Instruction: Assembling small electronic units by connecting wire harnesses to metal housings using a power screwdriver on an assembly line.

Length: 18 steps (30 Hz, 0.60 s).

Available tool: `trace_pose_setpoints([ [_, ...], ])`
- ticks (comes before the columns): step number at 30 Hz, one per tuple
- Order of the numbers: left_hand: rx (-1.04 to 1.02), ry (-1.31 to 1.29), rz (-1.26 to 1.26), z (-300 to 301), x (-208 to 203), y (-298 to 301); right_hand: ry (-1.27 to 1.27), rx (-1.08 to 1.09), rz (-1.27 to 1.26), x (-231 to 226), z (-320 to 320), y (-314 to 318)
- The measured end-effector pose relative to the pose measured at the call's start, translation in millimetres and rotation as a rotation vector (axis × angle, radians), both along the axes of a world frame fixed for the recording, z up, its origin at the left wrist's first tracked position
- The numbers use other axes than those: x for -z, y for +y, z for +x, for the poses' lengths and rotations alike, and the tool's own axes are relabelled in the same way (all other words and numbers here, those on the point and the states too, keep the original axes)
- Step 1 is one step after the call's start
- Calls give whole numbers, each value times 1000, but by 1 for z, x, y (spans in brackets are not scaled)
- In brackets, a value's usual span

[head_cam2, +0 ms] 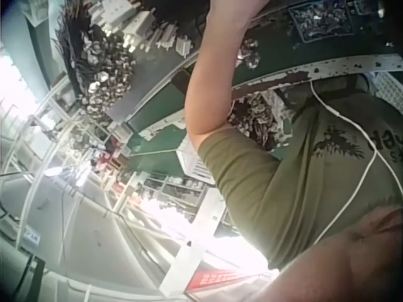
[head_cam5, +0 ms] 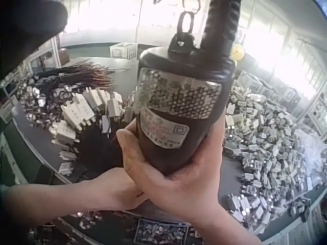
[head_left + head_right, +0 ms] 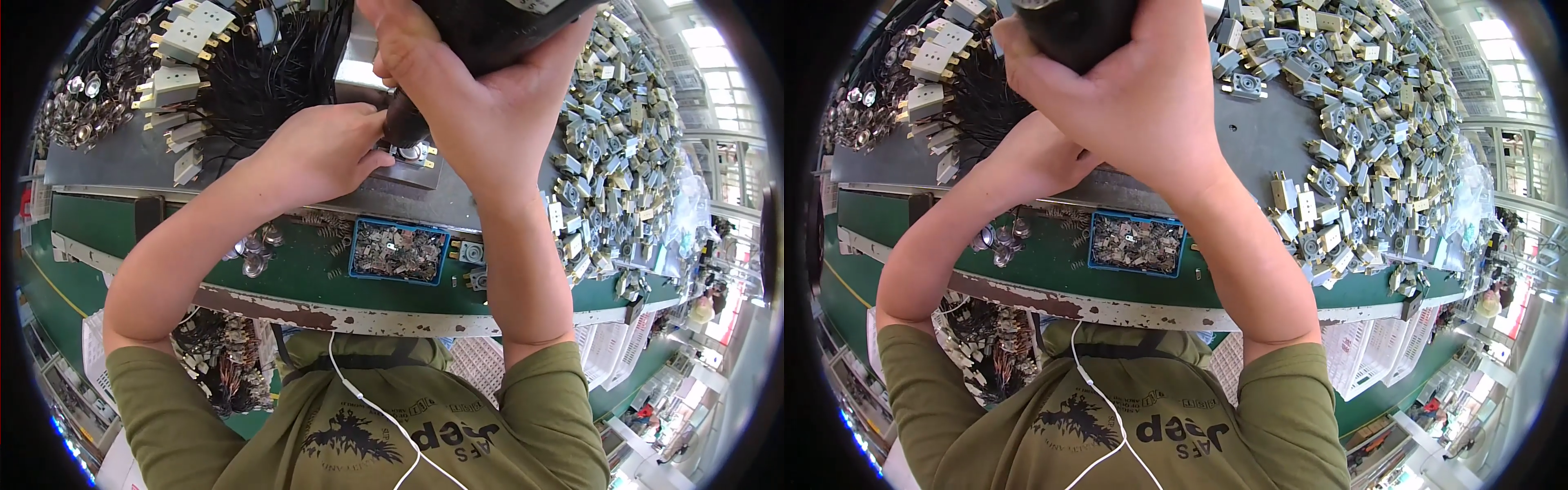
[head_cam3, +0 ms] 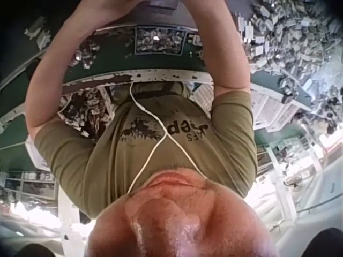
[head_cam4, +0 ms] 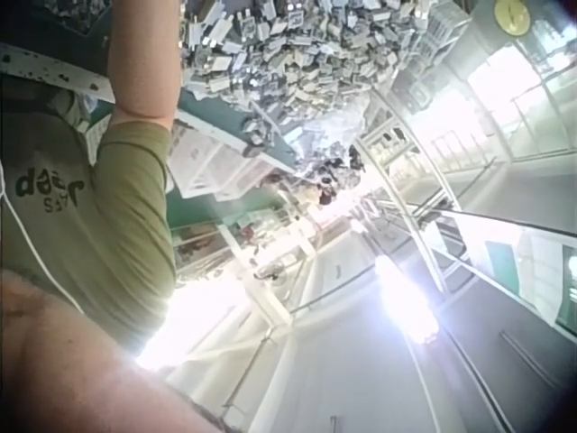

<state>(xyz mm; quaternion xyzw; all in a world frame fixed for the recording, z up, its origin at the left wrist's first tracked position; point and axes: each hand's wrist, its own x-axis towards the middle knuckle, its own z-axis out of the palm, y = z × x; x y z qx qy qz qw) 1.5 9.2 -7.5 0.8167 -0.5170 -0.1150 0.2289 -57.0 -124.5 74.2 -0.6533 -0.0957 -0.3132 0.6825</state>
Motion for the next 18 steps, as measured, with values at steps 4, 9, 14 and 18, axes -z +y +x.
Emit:
trace_pose_setpoints([
  [4,-12,-15,-77,3,7,-1,-29,95,-248,-2,-1,-8],
  [9,-30,-49,-55,0,9,6,37,212,-258,6,7,-20],
  [14,135,-272,-162,-7,-2,-5,-129,189,-75,-34,-15,-43],
  [18,240,-215,-186,-6,-11,10,-22,340,-120,-19,-18,-59],
])
